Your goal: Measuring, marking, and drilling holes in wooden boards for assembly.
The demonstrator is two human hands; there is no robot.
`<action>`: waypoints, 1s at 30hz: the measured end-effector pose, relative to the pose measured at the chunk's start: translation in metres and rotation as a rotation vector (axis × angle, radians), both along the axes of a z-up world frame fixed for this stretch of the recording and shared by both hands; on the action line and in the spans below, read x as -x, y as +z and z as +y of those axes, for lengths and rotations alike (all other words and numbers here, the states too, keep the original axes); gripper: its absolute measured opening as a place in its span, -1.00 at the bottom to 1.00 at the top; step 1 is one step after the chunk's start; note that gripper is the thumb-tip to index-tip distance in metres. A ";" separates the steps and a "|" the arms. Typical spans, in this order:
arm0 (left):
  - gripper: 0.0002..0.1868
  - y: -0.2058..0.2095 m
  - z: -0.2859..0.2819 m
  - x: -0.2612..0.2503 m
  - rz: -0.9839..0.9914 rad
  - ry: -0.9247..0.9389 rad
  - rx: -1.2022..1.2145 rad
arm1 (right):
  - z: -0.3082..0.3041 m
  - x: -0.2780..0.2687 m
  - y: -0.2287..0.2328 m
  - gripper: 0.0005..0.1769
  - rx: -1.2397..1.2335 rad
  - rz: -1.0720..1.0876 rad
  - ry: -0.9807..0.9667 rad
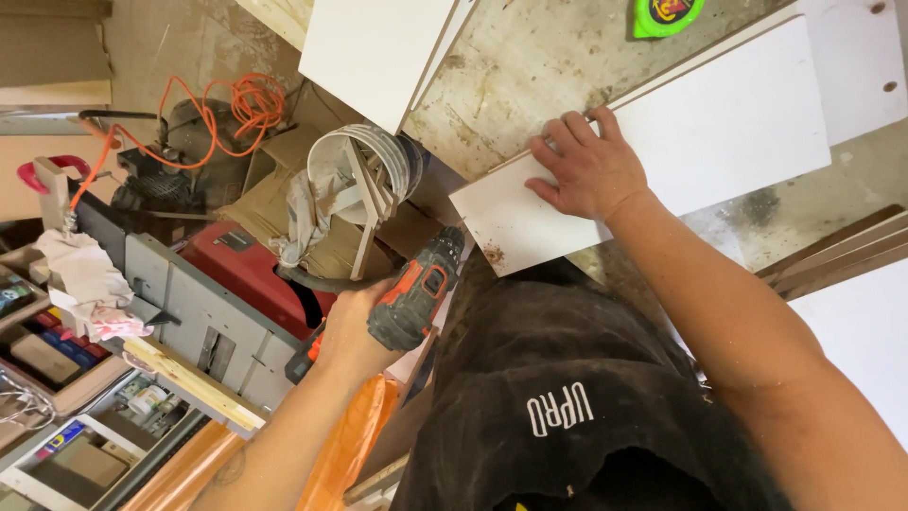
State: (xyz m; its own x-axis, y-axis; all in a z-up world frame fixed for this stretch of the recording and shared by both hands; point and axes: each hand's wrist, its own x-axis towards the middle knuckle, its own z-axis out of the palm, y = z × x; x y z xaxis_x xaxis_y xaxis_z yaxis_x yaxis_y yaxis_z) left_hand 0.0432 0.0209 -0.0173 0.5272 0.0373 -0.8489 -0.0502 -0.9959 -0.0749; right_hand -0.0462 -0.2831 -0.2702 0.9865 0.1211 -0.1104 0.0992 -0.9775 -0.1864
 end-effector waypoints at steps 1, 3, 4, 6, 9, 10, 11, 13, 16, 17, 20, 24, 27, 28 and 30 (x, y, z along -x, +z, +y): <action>-0.52 0.003 -0.003 -0.001 -0.010 -0.011 0.030 | 0.000 0.000 0.000 -0.44 0.002 -0.019 -0.003; -0.51 0.005 -0.007 -0.003 -0.021 -0.021 0.061 | 0.000 0.000 0.000 -0.44 0.004 -0.039 -0.004; -0.49 0.004 -0.008 -0.003 -0.020 -0.026 0.072 | 0.000 0.000 0.000 -0.44 0.006 -0.038 -0.007; -0.47 0.005 -0.009 -0.004 -0.019 -0.029 0.083 | 0.000 -0.001 0.001 -0.44 0.007 -0.037 -0.007; -0.43 0.006 -0.014 -0.007 0.016 -0.005 0.045 | 0.001 0.000 0.000 -0.44 0.002 -0.072 -0.018; -0.43 0.008 -0.018 -0.008 0.014 -0.003 0.043 | 0.001 0.000 -0.001 -0.44 0.012 -0.075 -0.021; -0.42 0.010 -0.022 -0.008 0.011 -0.001 0.041 | 0.001 0.000 -0.001 -0.44 0.023 -0.079 -0.023; -0.41 0.009 -0.021 -0.007 0.013 -0.002 0.033 | 0.001 0.001 -0.002 -0.43 0.020 -0.075 -0.022; -0.40 0.012 -0.025 -0.009 0.015 -0.001 0.023 | 0.000 -0.001 -0.001 -0.43 0.012 -0.060 -0.015; -0.40 0.014 -0.028 -0.009 0.020 -0.001 0.021 | 0.000 0.000 0.000 -0.44 0.008 -0.043 -0.010; -0.43 0.004 -0.023 -0.008 0.056 -0.015 -0.053 | 0.000 0.000 0.000 -0.43 -0.004 -0.051 -0.010; -0.42 -0.002 -0.022 -0.012 0.064 -0.059 -0.062 | 0.002 0.001 0.000 -0.42 0.015 -0.034 -0.023; -0.42 -0.002 -0.020 -0.011 0.065 -0.097 -0.064 | 0.003 0.001 -0.002 -0.41 0.013 -0.042 -0.013; -0.42 -0.010 -0.013 -0.009 0.069 -0.086 -0.065 | 0.003 0.001 0.000 -0.40 0.013 -0.029 -0.012; -0.43 -0.016 -0.006 -0.008 0.071 -0.078 -0.065 | 0.003 -0.002 0.003 -0.40 0.014 -0.019 -0.014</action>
